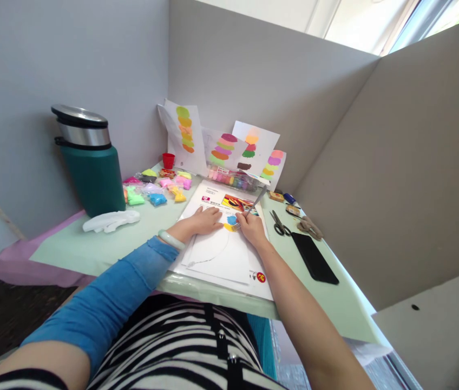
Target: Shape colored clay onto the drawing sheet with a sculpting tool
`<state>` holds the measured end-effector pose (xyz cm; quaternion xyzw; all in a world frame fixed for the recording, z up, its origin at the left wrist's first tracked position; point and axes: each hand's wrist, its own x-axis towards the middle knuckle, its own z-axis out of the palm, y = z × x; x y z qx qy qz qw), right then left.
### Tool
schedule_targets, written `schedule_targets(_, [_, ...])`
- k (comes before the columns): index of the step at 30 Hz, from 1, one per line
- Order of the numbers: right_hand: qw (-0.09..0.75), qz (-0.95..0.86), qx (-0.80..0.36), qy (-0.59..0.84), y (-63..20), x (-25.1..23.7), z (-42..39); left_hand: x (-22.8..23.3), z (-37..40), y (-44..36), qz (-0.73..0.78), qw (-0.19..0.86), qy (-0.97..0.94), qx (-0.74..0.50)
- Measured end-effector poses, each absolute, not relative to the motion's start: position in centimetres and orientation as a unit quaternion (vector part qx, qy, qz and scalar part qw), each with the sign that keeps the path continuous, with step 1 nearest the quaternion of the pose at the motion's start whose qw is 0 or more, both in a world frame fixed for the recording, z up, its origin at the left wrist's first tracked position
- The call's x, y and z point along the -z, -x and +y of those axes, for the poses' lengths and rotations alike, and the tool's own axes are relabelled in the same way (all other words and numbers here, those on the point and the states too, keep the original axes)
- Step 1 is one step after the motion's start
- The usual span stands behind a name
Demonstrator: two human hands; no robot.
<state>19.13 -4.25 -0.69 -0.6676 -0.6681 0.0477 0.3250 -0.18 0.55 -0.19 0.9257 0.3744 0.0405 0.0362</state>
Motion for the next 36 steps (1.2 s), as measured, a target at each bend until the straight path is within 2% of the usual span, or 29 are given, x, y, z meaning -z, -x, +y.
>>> schedule_targets(27, [0.283, -0.615, 0.002, 0.736, -19.54, 0.42, -3.97, 0.03, 0.36, 0.24, 0.371, 0.031, -0.927, -0.042])
schedule_targets(36, [0.335, -0.618, -0.016, 0.711, -19.63, 0.51, -3.99, 0.08, 0.47, 0.25, 0.375, 0.038, -0.926, -0.041])
